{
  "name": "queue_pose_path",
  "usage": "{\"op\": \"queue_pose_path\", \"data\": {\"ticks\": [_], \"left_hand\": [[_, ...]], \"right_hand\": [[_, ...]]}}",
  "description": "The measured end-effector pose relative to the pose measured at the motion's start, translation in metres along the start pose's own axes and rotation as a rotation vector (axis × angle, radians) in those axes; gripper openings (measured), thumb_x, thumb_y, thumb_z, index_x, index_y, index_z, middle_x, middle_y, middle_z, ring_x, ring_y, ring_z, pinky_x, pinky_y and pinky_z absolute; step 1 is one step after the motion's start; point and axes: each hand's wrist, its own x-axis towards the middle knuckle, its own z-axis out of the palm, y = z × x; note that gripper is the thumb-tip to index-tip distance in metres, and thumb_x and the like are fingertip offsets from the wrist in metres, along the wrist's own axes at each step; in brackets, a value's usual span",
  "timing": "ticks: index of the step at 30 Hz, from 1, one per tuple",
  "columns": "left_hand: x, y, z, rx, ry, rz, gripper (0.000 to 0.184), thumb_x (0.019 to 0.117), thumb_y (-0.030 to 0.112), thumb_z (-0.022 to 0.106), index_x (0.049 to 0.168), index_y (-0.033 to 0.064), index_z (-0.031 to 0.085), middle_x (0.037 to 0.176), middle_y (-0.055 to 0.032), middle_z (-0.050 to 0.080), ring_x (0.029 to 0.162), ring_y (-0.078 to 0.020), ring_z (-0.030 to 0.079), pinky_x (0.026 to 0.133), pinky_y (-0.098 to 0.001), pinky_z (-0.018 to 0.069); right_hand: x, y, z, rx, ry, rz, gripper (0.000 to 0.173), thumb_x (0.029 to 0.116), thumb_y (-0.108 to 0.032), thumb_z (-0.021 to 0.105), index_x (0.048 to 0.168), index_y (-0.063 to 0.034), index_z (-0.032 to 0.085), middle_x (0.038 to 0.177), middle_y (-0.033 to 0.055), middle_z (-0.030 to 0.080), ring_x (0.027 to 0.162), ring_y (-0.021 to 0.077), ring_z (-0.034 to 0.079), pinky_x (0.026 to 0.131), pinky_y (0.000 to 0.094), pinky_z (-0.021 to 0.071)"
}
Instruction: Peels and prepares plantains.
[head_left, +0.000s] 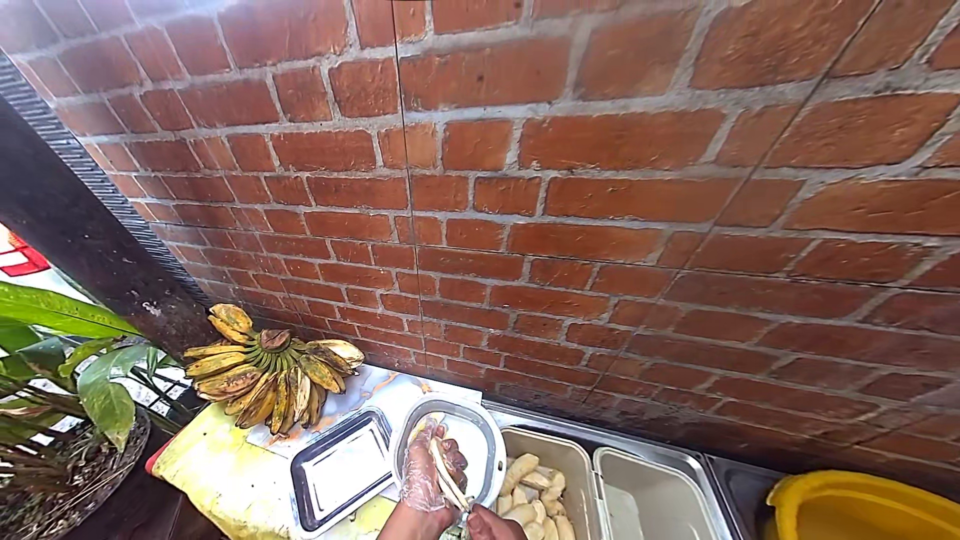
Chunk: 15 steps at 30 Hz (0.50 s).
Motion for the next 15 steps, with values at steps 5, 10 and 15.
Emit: {"op": "queue_pose_path", "data": {"ticks": [5, 10, 15], "left_hand": [[-0.009, -0.009, 0.003, 0.017, -0.025, -0.015, 0.037, 0.1113, 0.041, 0.029, 0.098, 0.0126, 0.048, 0.059, 0.0002, 0.048, 0.039, -0.0098, 0.046, 0.036, -0.022, 0.0412], [-0.012, -0.011, 0.005, 0.004, -0.07, -0.027, 0.037, 0.1111, 0.042, 0.029, 0.1, 0.013, 0.049, 0.06, 0.0005, 0.05, 0.039, -0.0095, 0.047, 0.035, -0.0217, 0.0419], [-0.013, -0.013, 0.006, 0.008, -0.126, -0.013, 0.041, 0.1114, 0.044, 0.027, 0.101, 0.0128, 0.051, 0.061, 0.0001, 0.051, 0.041, -0.0101, 0.049, 0.036, -0.0223, 0.0437]], "right_hand": [[-0.001, 0.009, -0.005, -0.017, -0.023, -0.007, 0.059, 0.1115, -0.048, 0.031, 0.084, -0.0045, 0.061, 0.059, 0.0047, 0.048, 0.053, 0.0167, 0.051, 0.053, 0.0391, 0.0451], [-0.001, 0.012, -0.011, -0.016, -0.045, -0.02, 0.059, 0.1114, -0.047, 0.03, 0.083, -0.0053, 0.06, 0.059, 0.0042, 0.048, 0.054, 0.0167, 0.052, 0.053, 0.0395, 0.0448], [-0.001, 0.012, -0.013, -0.03, -0.012, -0.02, 0.061, 0.1117, -0.046, 0.032, 0.076, -0.0043, 0.058, 0.058, 0.0061, 0.049, 0.054, 0.019, 0.053, 0.054, 0.0418, 0.046]]}}
